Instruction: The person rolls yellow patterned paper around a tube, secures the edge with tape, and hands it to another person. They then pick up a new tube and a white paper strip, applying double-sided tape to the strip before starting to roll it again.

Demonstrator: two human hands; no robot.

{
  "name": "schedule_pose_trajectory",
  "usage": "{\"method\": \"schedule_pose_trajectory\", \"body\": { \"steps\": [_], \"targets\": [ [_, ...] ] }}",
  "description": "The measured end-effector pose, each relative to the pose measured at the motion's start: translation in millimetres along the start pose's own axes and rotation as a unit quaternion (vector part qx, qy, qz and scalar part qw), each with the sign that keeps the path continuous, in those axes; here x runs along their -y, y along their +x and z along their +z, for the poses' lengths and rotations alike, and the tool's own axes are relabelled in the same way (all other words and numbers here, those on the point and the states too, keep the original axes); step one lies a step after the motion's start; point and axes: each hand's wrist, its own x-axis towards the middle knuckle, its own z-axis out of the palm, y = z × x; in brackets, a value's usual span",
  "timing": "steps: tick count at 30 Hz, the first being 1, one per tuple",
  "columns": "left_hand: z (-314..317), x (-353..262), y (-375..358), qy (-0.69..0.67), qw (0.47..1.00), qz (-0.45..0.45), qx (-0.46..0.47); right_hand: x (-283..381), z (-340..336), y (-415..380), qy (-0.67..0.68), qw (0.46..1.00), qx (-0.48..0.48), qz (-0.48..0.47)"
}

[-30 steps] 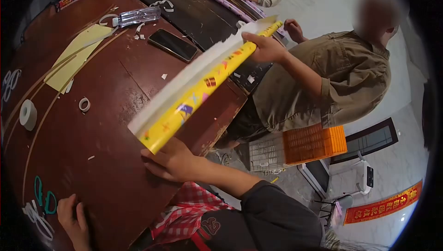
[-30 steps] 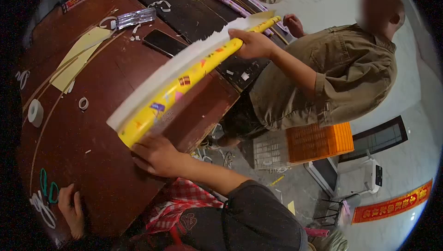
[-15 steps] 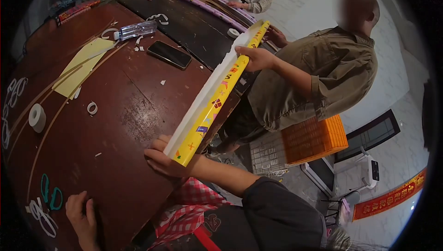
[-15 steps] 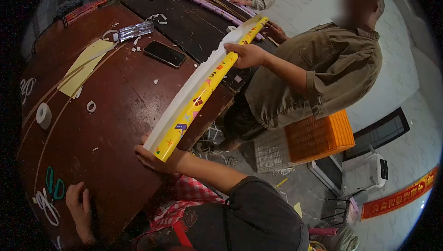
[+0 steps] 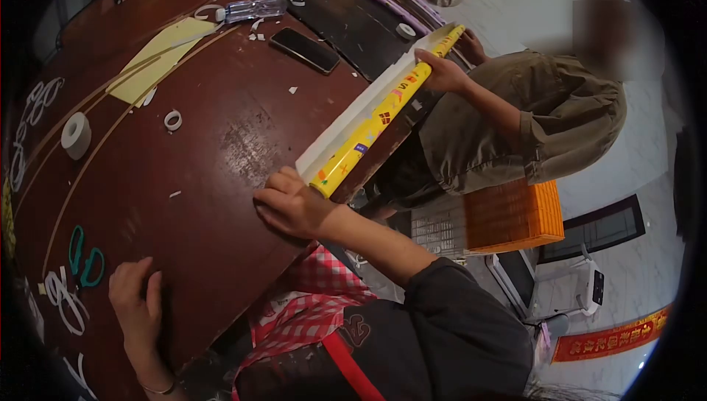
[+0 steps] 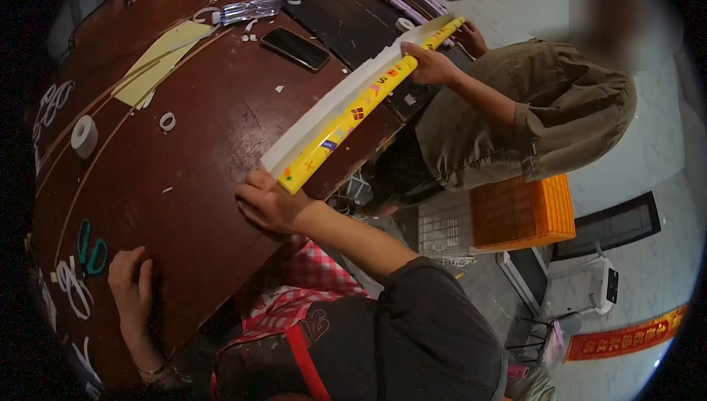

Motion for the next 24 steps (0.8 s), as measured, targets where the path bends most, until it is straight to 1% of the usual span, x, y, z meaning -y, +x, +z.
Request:
{"method": "schedule_pose_trajectory", "body": {
  "steps": [2,3,5,7,8,11,12,14,15,17,18,19,20,21,22,23,24],
  "targets": [
    [-1,-6,3,-0.001,0.999,0.045,-0.028,-2,0,1,-0.01,1.0,-0.002,-0.012],
    [-2,-5,5,0.005,0.999,0.038,-0.03,-2,-1,1,-0.026,1.0,-0.004,-0.014],
    [-2,-5,5,-0.036,0.999,0.009,-0.011,3,-4,0,-0.026,0.999,-0.014,-0.023],
    [-2,0,5,-0.05,0.999,-0.019,-0.008,10,-13,-4,-0.043,0.996,0.028,-0.074],
    [0,2,6,-0.068,0.997,-0.04,-0.01,17,-17,-8,-0.038,0.996,0.03,-0.075],
    [3,4,8,-0.069,0.996,-0.045,-0.019,41,-34,-25,0.005,0.986,0.119,-0.114],
    [3,2,9,-0.066,0.996,-0.05,-0.018,44,-42,-29,0.012,0.986,0.12,-0.115],
    [3,-6,12,-0.032,0.999,-0.02,-0.026,45,-60,-36,0.005,0.99,0.076,-0.122],
    [2,-10,13,-0.028,0.999,-0.025,-0.028,36,-68,-43,-0.02,0.993,0.056,-0.106],
    [3,-21,15,0.047,0.997,0.06,-0.019,24,-92,-49,-0.092,0.993,-0.046,-0.062],
    [5,-28,16,0.048,0.997,0.056,-0.021,16,-102,-53,-0.129,0.987,-0.083,-0.046],
    [7,-36,16,0.005,1.0,0.021,0.003,9,-110,-55,-0.166,0.978,-0.121,-0.031],
    [9,-45,18,-0.037,0.999,-0.014,0.026,7,-118,-52,-0.202,0.972,-0.121,-0.018],
    [14,-57,22,-0.034,0.999,-0.018,0.023,5,-123,-47,-0.237,0.964,-0.121,-0.006],
    [23,-70,28,-0.118,0.991,-0.035,0.045,1,-121,-45,-0.249,0.963,-0.096,0.037],
    [32,-82,35,-0.199,0.976,-0.052,0.065,-3,-120,-43,-0.244,0.965,-0.096,0.033],
    [41,-90,42,-0.194,0.977,-0.056,0.062,-7,-118,-41,-0.263,0.962,-0.055,0.048]
  ]
}}
